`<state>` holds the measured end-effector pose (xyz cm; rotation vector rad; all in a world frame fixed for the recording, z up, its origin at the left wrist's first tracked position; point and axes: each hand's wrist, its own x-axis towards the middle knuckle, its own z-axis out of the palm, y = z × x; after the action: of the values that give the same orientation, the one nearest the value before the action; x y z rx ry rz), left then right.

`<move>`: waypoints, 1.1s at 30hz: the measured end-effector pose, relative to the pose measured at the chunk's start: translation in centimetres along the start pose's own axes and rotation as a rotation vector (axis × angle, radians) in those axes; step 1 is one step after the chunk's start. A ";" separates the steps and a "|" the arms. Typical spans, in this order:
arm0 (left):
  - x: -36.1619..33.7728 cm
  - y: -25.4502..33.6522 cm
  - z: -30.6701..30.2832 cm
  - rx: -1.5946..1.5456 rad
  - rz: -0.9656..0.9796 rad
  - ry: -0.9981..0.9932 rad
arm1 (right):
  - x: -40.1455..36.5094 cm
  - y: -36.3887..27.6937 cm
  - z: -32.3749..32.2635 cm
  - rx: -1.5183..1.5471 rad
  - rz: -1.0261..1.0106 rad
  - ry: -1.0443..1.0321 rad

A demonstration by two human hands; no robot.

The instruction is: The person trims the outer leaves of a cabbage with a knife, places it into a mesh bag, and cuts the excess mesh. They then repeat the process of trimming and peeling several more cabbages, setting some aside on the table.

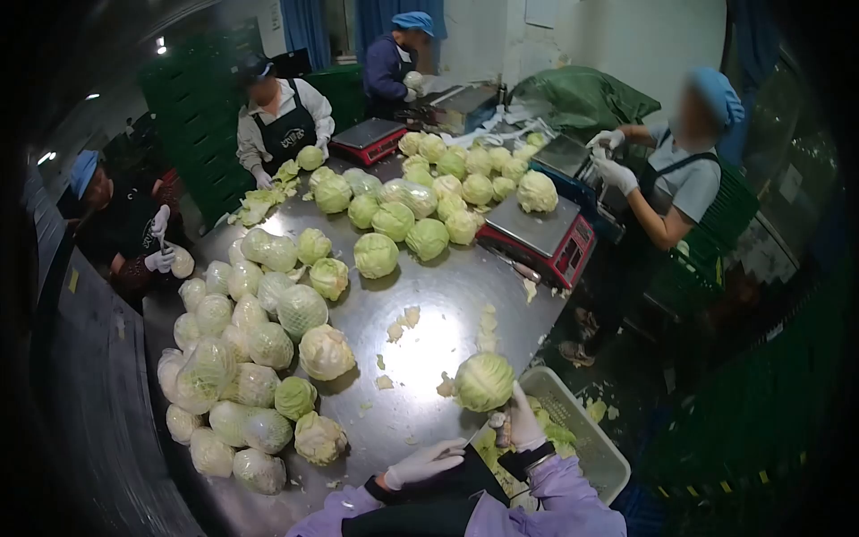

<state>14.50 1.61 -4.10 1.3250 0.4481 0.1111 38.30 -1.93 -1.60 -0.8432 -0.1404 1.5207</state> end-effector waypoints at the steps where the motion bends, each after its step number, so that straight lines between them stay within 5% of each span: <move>1: -1.1 0.7 -1.1 -0.084 -0.071 0.108 | 0.8 0.7 0.2 -0.026 0.019 -0.021; 5: -7.5 2.9 -4.5 -0.119 0.042 0.361 | 7.6 2.1 0.2 0.063 0.166 -0.134; 7: -10.0 4.3 -5.0 -0.089 0.047 0.450 | 11.4 1.4 3.3 -0.108 -0.036 -0.012; 9: -11.9 5.1 -5.1 -0.306 0.066 0.812 | 13.2 -1.7 8.9 -0.150 -0.007 -0.015; 10: -12.4 4.0 -6.2 -0.307 0.073 0.822 | 15.8 -2.4 8.7 -0.235 -0.035 -0.006; 12: -13.0 1.3 -8.0 0.358 0.292 1.175 | 20.1 -4.6 10.3 -0.322 -0.029 0.030; 19: -12.7 0.2 -9.2 0.487 0.313 1.318 | 31.6 -11.4 16.3 -0.083 -0.215 0.056; 23: -12.4 5.5 -9.4 0.870 0.298 1.414 | 32.8 -8.4 19.9 -0.506 -0.297 0.016; 25: -11.9 4.5 -9.7 0.765 0.245 1.413 | 35.0 -6.0 20.9 -0.637 -0.231 -0.043; 28: -11.4 3.4 -10.4 0.865 0.231 1.403 | 39.3 -2.9 22.1 -1.034 -0.398 -0.077; 30: -11.1 3.2 -10.5 0.847 0.221 1.409 | 41.2 -2.1 23.3 -1.819 -1.051 0.105; 31: -11.0 3.1 -10.6 0.820 0.219 1.423 | 41.4 -2.4 23.6 -1.814 -1.039 0.110; 33: -11.1 2.7 -10.8 0.844 0.193 1.414 | 41.1 -3.6 25.0 -2.066 -0.472 0.054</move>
<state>0.84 8.47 -0.54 1.9614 1.6814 1.1636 31.07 45.65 1.30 -2.1215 -1.9031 0.4094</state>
